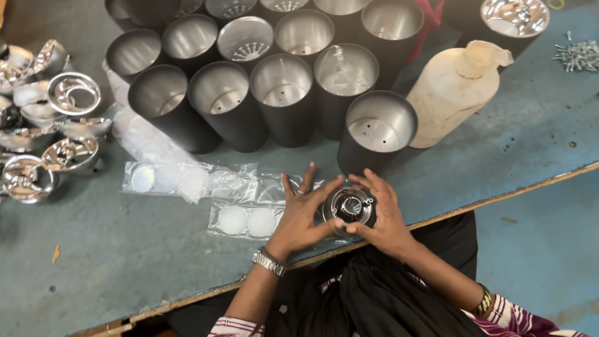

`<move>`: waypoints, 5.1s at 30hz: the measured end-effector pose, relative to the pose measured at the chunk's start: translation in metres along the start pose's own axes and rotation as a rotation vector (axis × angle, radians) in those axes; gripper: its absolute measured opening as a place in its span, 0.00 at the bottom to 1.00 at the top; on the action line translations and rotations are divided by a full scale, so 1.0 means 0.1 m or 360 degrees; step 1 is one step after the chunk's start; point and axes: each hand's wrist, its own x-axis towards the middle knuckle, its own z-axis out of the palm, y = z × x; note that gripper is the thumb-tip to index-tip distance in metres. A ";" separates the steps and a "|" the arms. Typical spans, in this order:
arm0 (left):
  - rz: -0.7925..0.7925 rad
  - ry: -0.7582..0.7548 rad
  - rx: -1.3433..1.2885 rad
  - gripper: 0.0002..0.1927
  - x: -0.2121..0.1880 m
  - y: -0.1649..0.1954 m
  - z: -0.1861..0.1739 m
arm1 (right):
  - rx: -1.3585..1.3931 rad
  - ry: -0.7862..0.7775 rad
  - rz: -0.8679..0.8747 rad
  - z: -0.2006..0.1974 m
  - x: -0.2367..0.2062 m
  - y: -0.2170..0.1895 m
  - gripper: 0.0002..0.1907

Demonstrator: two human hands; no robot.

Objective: The person assembles lamp components at a factory workbench. They pick up a silver conical reflector, fit a white plastic diffuser disc into it, press the parts together by hand, and place finished assemblies and loose chrome fittings into a cardboard box, repeating the cycle with black cylindrical housings on the table.

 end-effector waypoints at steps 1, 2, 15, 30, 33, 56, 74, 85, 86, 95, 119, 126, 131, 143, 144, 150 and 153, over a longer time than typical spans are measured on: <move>0.0001 0.0043 -0.0058 0.39 0.00 -0.01 0.00 | -0.0114 -0.0064 0.0008 0.00 0.02 -0.01 0.59; 0.0006 0.0083 -0.0115 0.37 -0.01 -0.02 -0.01 | -0.0228 -0.0124 0.0015 0.00 0.03 -0.02 0.59; -0.0162 -0.0010 0.0197 0.33 0.06 0.10 0.09 | 0.1028 0.0423 0.0118 -0.45 -0.27 0.09 0.48; 0.0163 0.1047 -0.0443 0.50 -0.13 0.74 0.17 | 0.1699 -0.0229 0.0545 0.01 0.20 -0.44 0.47; 0.0062 0.1217 -0.0214 0.47 -0.17 0.68 0.17 | 0.0935 0.0160 0.0409 -0.03 0.22 -0.47 0.40; 0.0449 0.1596 -0.0334 0.54 0.48 1.87 0.04 | 0.1464 0.0304 -0.0493 -0.64 0.38 -1.15 0.22; 0.0759 0.1317 0.0232 0.39 0.16 1.59 -0.16 | 0.1812 0.0347 -0.0609 -0.35 0.37 -0.91 0.30; 0.0827 0.1315 0.0466 0.31 0.12 1.55 -0.24 | 0.0263 0.0429 -0.0966 -0.68 0.44 -1.40 0.34; 0.0846 0.1311 0.0478 0.31 0.12 1.59 -0.26 | 0.0273 0.0474 -0.0949 -0.70 0.42 -1.42 0.33; 0.0886 0.1382 0.0677 0.41 0.22 1.94 -0.30 | 0.0892 0.0745 -0.0807 -0.57 0.31 -1.31 0.31; 0.0616 0.1407 0.0447 0.47 0.15 1.86 -0.15 | 0.0260 0.0680 -0.0769 -0.79 0.26 -1.55 0.32; 0.0707 0.1365 0.0526 0.45 0.19 1.89 -0.17 | 0.0495 0.0919 -0.0671 -0.68 0.21 -1.60 0.29; 0.0710 0.1366 -0.0254 0.56 0.27 1.84 -0.15 | 0.0695 0.0896 -0.0773 -0.58 0.14 -1.52 0.27; 0.0809 0.1505 -0.0423 0.50 0.31 1.72 -0.07 | 0.1249 0.0554 -0.0762 -0.52 0.19 -1.33 0.23; 0.0808 0.1521 -0.0361 0.48 0.28 1.72 -0.08 | 0.1250 0.0529 -0.0749 -0.55 0.19 -1.37 0.24; 0.0695 0.1333 -0.0045 0.31 0.22 1.79 -0.17 | 0.0865 0.0594 -0.0588 -0.76 0.11 -1.51 0.38; 0.0695 0.1273 -0.0024 0.32 0.27 1.81 -0.18 | 0.0848 0.0649 -0.0592 -0.76 0.12 -1.43 0.38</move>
